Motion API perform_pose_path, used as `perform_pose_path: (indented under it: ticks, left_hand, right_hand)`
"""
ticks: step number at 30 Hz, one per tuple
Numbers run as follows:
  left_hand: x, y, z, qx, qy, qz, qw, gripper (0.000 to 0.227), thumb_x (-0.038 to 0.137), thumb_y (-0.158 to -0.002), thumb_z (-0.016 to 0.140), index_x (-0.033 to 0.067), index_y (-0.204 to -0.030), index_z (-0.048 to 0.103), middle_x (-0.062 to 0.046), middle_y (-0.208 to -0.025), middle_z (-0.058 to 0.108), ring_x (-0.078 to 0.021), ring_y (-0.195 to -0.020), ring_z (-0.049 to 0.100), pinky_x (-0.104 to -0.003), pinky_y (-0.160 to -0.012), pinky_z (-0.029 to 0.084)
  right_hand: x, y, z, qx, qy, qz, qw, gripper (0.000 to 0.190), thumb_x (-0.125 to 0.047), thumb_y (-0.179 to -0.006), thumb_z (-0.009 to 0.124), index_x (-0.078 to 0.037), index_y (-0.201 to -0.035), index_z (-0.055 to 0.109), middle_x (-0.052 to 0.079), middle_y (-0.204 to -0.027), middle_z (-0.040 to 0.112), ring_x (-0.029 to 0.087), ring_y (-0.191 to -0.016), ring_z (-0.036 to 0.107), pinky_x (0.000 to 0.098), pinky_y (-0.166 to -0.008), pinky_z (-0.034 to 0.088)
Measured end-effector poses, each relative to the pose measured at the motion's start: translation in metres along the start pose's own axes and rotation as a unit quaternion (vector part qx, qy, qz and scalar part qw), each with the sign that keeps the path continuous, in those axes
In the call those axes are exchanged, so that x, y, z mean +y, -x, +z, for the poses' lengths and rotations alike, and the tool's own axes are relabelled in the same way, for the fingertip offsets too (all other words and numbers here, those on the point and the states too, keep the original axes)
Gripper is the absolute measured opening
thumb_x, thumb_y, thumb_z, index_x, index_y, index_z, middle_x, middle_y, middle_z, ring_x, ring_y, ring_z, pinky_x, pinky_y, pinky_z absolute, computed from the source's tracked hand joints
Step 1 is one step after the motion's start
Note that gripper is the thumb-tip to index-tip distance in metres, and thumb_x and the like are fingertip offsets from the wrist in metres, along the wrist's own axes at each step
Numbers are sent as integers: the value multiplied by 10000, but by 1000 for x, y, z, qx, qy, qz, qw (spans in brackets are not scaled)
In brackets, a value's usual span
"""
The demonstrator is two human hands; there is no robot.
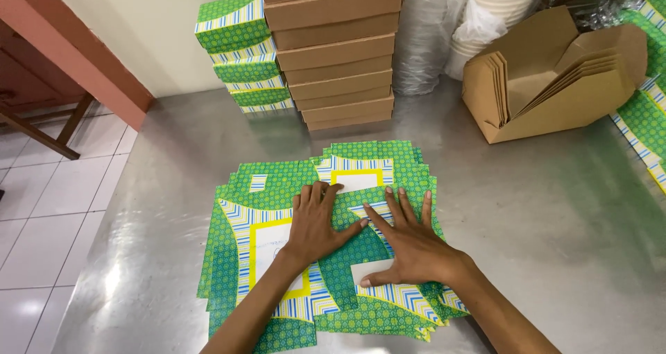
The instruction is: The person folds patterned paper sheets on a metal table, aligning edges and creasing folds by hand. They repeatedly pick up sheets, fold them, and place them back into a growing stack.
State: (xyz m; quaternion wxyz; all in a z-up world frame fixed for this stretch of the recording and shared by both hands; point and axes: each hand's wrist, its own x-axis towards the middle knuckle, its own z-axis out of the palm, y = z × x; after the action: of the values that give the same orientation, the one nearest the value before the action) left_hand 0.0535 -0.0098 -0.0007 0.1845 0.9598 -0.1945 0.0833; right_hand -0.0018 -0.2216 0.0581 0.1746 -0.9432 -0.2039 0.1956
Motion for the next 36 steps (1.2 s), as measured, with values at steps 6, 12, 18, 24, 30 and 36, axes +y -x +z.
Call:
perform_pose_path:
  ticks: [6,12,18,24,30,36]
  left_hand:
    - [-9,-9,14,67,25,35,997,690,777,-801,627,163,-1102,537,-45,-1056,515,-250,-973,475,-430,-823,383]
    - [-8,-7,11,70,55,43,995,661,709,-814,685,132,-1109,553,-70,-1113,528,-260,-1014,480,-433,-849,397]
    - [-8,-6,10,86,81,59,991,612,620,-817,746,131,-1120,539,-63,-1125,564,-261,-1032,505,-423,-856,385]
    - [-14,-3,23,96,86,80,988,589,504,-800,816,131,-1160,537,-57,-1054,556,-251,-1081,515,-410,-1001,350]
    - [-6,-2,17,141,50,130,980,599,463,-848,778,116,-1311,623,-44,-1026,573,-231,-1018,513,-416,-1011,364]
    - [-6,-3,15,163,70,177,968,419,407,-862,770,158,-1189,688,-48,-1061,566,-247,-1020,540,-459,-1013,410]
  right_hand:
    - [2,-1,-16,-95,32,34,994,1329,-782,-720,781,-316,-1648,-49,143,-1689,-277,351,-1525,-354,659,-1122,-287]
    - [6,-2,-13,-84,32,19,996,1339,-792,-719,787,-301,-1647,-45,174,-1679,-278,376,-1516,-355,674,-1092,-314]
    - [5,-1,-17,-95,28,18,995,1326,-780,-735,779,-285,-1647,-46,174,-1678,-274,370,-1522,-339,668,-1095,-317]
    - [6,4,-25,-30,-47,6,998,1180,-731,-718,846,-210,-1617,287,271,-1663,80,470,-1542,-29,756,-1074,-259]
    - [12,3,-36,35,-80,7,996,814,-543,-819,803,-149,-1477,531,235,-1598,345,448,-1527,210,774,-1136,-153]
    - [57,-20,-12,188,-124,-21,974,275,-263,-1004,587,-80,-1151,731,162,-1318,606,467,-1326,519,768,-1142,231]
